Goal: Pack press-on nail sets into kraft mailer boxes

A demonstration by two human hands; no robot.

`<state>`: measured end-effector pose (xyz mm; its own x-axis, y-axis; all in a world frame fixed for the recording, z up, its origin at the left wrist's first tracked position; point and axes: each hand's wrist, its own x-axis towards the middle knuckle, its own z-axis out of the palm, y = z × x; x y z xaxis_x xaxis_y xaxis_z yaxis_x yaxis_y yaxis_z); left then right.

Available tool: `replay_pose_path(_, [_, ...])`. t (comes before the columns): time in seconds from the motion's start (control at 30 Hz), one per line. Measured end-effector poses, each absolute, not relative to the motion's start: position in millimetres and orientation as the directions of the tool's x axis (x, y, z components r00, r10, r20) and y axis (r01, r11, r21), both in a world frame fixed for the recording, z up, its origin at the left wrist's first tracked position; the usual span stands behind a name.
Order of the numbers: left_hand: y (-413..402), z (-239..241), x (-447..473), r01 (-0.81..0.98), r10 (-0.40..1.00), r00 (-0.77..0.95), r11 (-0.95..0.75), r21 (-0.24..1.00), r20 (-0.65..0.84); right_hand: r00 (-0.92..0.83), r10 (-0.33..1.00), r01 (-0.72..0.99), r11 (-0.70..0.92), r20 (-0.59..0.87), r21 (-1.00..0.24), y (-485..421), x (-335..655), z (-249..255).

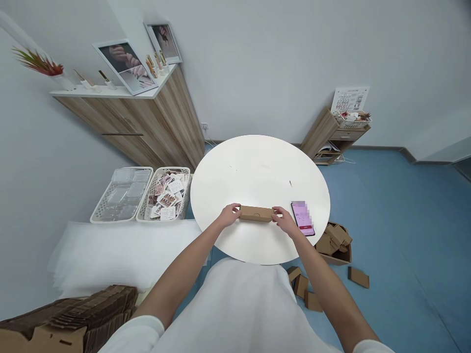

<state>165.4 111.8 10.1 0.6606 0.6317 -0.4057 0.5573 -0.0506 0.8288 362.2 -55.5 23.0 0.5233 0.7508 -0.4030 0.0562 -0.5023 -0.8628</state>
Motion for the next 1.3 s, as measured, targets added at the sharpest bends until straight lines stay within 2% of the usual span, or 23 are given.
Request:
replay_pose_path(0.23, [98.5,8.7,157.9,0.516,0.671,0.664,-0.09,0.852,-0.331,0.617,0.736,0.163,-0.466,-0.279,-0.87,-66.2,350.0,18.0])
replay_pose_path(0.37, [80.5,3.4,148.7,0.45,0.676,0.685,-0.1,0.887,-0.272,0.65,0.726,0.161,-0.418,-0.223,-0.894,-81.4,335.0,14.0])
replay_pose_path(0.6, [49.2,-9.0,139.0,0.409,0.679,0.685,-0.058,0.911,-0.264,0.725,0.648,0.121,-0.453,-0.233,-0.883,-107.1,309.6,-6.5])
replay_pose_path(0.73, [40.2,-15.3,136.4,0.463,0.685,0.662,-0.054,0.885,-0.305,0.734,0.641,0.161,-0.489,-0.227,-0.858,-119.4,304.1,-20.8])
replay_pose_path(0.97, [37.1,-23.8,142.7,0.611,0.677,0.622,-0.106,0.784,-0.393,0.759,0.578,0.15,-0.603,-0.299,-0.784,-126.8,308.4,-31.7])
replay_pose_path(1.07, [37.0,-26.0,149.8,0.629,0.72,0.59,-0.127,0.767,-0.365,0.759,0.575,0.184,-0.638,-0.304,-0.748,-121.9,317.7,-30.2])
replay_pose_path(1.3, [32.1,-27.2,160.1,0.625,0.716,0.574,-0.069,0.777,-0.398,0.728,0.593,0.209,-0.67,-0.344,-0.712,-111.8,327.4,-29.7])
